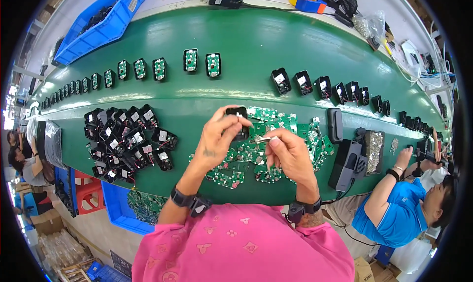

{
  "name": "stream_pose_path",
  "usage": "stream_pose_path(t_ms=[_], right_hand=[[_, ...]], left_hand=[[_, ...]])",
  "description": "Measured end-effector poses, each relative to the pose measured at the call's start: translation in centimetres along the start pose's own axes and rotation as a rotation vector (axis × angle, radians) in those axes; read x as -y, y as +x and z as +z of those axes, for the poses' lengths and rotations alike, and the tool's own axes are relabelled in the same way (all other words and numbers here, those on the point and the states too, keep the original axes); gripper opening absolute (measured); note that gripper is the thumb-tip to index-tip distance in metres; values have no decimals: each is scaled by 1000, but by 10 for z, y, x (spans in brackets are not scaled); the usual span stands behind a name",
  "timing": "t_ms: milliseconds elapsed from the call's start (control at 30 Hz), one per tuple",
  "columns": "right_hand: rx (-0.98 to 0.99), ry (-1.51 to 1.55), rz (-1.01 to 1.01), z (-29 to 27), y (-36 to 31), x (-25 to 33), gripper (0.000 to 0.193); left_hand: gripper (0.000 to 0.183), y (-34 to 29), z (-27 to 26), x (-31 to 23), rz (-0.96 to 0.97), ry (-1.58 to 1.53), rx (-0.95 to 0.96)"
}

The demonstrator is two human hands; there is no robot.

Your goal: The person picks up a circuit board and a black plastic housing, fits the board into the housing by hand, and presses them together. After assembling the unit, the person places it into a row on the green workbench and repeats the process.

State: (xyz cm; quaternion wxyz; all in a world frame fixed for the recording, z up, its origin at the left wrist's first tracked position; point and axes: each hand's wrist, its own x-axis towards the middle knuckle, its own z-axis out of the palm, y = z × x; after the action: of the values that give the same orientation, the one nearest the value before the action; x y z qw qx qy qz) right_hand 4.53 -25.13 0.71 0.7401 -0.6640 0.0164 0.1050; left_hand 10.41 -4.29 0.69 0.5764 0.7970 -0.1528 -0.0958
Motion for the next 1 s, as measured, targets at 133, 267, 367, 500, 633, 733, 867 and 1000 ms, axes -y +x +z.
stream_pose_path(t_ms=[133,267,367,500,633,733,867,1000], right_hand=[[84,-24,53,12,10,19,21],[66,98,26,19,12,18,22],[-47,-44,-226,28,12,12,23],[-37,-394,-423,29,14,16,28],[46,-509,-396,33,10,16,35],[56,-492,-369,34,10,16,38],[76,-422,-359,34,13,10,41],[107,-416,-263,34,11,15,39]], left_hand=[[18,-21,-5,-10,61,13,20],[14,-32,-13,-20,121,122,29],[15,-37,-13,-22,83,133,33],[16,-39,-16,-21,108,108,81],[17,-40,-14,-13,30,-3,36],[17,-42,-16,-7,-14,-51,49],[16,-43,-17,-4,29,-57,37],[27,-43,-19,-2,-54,-124,121]])
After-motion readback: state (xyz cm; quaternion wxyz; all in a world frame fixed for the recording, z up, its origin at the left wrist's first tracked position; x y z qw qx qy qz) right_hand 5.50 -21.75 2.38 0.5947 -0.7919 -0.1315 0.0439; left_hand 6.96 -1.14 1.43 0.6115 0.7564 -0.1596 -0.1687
